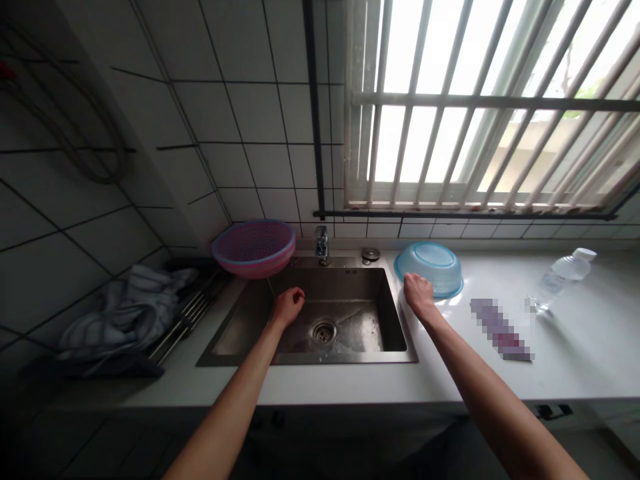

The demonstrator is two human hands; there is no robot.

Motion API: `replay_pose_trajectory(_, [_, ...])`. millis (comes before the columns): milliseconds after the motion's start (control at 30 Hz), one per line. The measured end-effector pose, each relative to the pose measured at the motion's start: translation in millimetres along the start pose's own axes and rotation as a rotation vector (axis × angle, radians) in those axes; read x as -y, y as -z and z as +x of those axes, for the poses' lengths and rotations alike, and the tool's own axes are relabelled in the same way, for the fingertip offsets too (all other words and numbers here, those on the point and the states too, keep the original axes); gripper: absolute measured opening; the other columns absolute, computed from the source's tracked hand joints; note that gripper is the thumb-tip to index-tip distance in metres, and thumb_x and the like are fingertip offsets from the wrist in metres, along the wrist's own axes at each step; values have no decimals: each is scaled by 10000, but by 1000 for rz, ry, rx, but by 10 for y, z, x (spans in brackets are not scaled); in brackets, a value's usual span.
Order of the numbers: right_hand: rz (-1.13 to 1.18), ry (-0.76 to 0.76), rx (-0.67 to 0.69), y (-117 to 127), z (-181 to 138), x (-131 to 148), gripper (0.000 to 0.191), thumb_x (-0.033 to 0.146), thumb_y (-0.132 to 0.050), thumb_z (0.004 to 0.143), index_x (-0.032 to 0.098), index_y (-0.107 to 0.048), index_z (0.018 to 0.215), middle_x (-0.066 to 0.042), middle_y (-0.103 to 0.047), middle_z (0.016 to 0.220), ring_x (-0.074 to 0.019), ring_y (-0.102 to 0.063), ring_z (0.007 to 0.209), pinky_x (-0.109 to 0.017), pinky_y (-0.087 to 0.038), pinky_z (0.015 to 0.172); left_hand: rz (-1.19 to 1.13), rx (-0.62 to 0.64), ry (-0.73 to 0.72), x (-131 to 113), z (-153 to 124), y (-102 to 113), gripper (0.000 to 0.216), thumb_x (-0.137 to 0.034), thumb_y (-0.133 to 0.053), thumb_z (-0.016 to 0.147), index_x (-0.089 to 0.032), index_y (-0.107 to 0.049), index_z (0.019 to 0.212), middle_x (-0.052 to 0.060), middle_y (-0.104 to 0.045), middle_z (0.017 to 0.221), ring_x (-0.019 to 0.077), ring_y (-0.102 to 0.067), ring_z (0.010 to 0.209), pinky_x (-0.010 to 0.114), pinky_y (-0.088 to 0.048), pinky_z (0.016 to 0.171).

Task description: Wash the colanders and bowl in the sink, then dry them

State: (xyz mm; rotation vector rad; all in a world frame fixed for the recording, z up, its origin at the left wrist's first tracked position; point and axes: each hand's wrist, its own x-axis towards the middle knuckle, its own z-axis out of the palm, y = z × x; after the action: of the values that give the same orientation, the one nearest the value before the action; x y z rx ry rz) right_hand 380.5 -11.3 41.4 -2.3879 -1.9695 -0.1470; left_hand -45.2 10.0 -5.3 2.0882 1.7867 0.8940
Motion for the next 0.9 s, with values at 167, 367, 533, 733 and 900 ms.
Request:
replay_pose_trajectory(167, [-64,62,-6,-128,-77,-151,432,82,-315,1076,134,-725,1200,-214,-776,1097,-306,-796,1003,-344,-566,794,-29,30,-4,-27,-48,19,179,-69,-616,892,-208,-729,900,42,-765,942,192,-696,863,290,-459,799])
replay_pose_trajectory(367, [-133,91,-25,104,11,-222,352,71,-430,1043,94,-780,1078,-236,-769,1114,-310,-802,999,-328,-573,796,-30,34,7,-21,-73,29,177,-62,-616,895,-205,-720,892,37,-765,949,182,-684,856,285,-450,794])
replay_pose_trajectory(533, [-168,94,87,172,-3,-224,384,-14,-444,990,65,-806,1094,-257,-784,1017,-341,-808,1020,-372,-591,821,-50,37,3,-14,-66,6,183,-61,-615,893,-207,-726,889,36,-768,937,181,-688,847,284,-455,790])
replay_pose_trajectory(733, [-131,110,40,183,-21,-182,286,67,-502,1001,71,-784,1051,-246,-777,1026,-328,-800,994,-341,-556,793,-57,56,0,-2,-86,-3,189,-67,-617,901,-213,-736,888,33,-778,936,184,-708,866,281,-480,816])
replay_pose_trajectory(900, [-39,27,-308,742,170,-440,231,309,-638,1011,137,-729,1135,-182,-749,1133,-278,-757,881,-325,-486,724,-47,71,-1,5,-77,-1,192,-57,-621,895,-209,-738,901,32,-782,941,178,-709,866,279,-483,823])
